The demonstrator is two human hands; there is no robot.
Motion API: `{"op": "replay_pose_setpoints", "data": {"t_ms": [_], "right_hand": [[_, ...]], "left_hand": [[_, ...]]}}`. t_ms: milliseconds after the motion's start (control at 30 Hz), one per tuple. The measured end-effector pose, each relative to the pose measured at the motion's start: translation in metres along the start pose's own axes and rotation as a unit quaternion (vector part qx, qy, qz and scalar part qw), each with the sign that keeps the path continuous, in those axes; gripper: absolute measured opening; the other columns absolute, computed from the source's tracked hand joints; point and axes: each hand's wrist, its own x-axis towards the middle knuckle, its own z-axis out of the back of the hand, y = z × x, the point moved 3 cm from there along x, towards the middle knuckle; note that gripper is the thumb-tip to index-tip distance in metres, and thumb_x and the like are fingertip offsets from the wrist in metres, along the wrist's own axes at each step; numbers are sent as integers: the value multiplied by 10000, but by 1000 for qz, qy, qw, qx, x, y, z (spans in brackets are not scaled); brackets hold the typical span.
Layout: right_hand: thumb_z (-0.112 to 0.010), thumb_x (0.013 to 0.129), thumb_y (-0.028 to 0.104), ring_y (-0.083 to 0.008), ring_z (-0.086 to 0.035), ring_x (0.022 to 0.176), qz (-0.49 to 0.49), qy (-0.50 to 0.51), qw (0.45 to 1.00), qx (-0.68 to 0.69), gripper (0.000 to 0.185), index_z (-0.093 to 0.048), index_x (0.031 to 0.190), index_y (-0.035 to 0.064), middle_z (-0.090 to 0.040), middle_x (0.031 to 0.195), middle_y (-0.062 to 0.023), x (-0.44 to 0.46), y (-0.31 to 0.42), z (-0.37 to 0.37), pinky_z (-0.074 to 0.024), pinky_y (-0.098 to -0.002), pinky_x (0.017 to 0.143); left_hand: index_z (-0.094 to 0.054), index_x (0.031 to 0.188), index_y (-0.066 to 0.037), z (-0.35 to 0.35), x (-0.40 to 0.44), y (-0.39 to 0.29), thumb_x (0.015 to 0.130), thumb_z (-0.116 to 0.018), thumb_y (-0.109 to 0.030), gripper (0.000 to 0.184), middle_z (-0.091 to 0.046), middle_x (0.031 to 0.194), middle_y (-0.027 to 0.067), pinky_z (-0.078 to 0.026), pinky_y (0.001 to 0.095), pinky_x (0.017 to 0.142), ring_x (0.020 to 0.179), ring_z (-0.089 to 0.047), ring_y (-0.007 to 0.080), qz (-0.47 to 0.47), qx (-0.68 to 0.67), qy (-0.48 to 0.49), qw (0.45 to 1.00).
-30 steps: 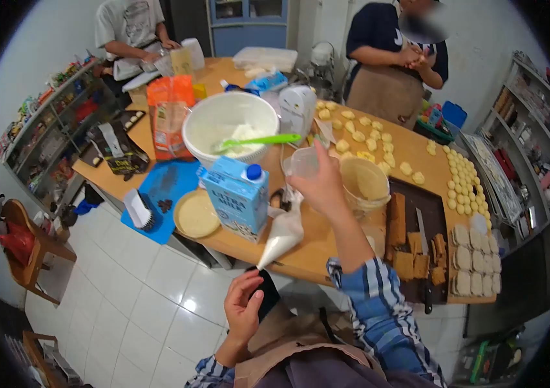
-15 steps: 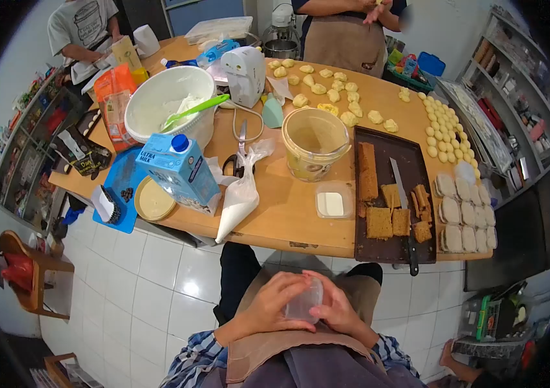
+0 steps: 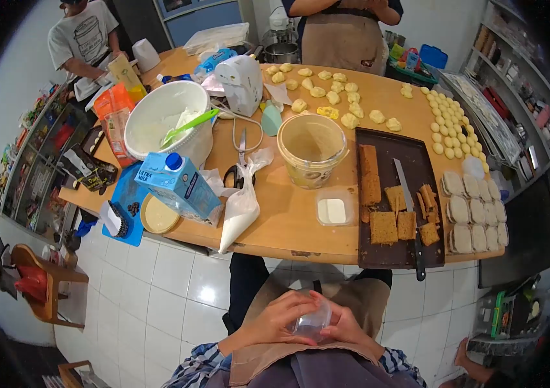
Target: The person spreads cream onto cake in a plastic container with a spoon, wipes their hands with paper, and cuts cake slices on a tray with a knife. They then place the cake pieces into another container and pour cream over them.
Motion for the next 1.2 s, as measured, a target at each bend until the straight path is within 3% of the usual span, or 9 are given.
{"op": "replay_pose_setpoints", "data": {"t_ms": [333,633,933,1200], "right_hand": [[-803,700,270,-181,-358,1290,-28,-8,1000,8,949,-252,1407,-43,-146,1519,-83,7,-4,-6,-335,-346,1045],[-849,629,305,-180,-405,1253,-36,-24,998,47,1087,-194,1430,-29,-358,1413,-99,8,-13,-14,-319,-333,1044],[-841,612,372,-185,-390,1267,-9,12,1000,23,1143,-160,1440,-25,-341,1426,-106,9,-22,-11,-292,-336,1058],[-833,588,398,-184,-392,1267,-8,29,999,34,1165,-162,1438,-29,-354,1413,-114,11,-24,-13,-292,-333,1057]], "left_hand": [[-570,1110,-24,7,-8,9,575,-844,-356,686,-564,1091,145,-456,394,863,1015,-549,329,8,-17,-25,1000],[-571,1101,-20,15,-13,2,597,-834,-349,656,-565,1087,140,-450,391,872,1027,-543,324,37,-11,5,999],[-569,1125,-57,15,-13,-4,620,-816,-360,639,-565,1052,127,-451,369,847,977,-536,307,45,4,36,998],[-573,1136,-14,20,-13,-6,598,-842,-327,678,-582,1063,143,-474,363,806,960,-569,300,38,3,15,999]]}}
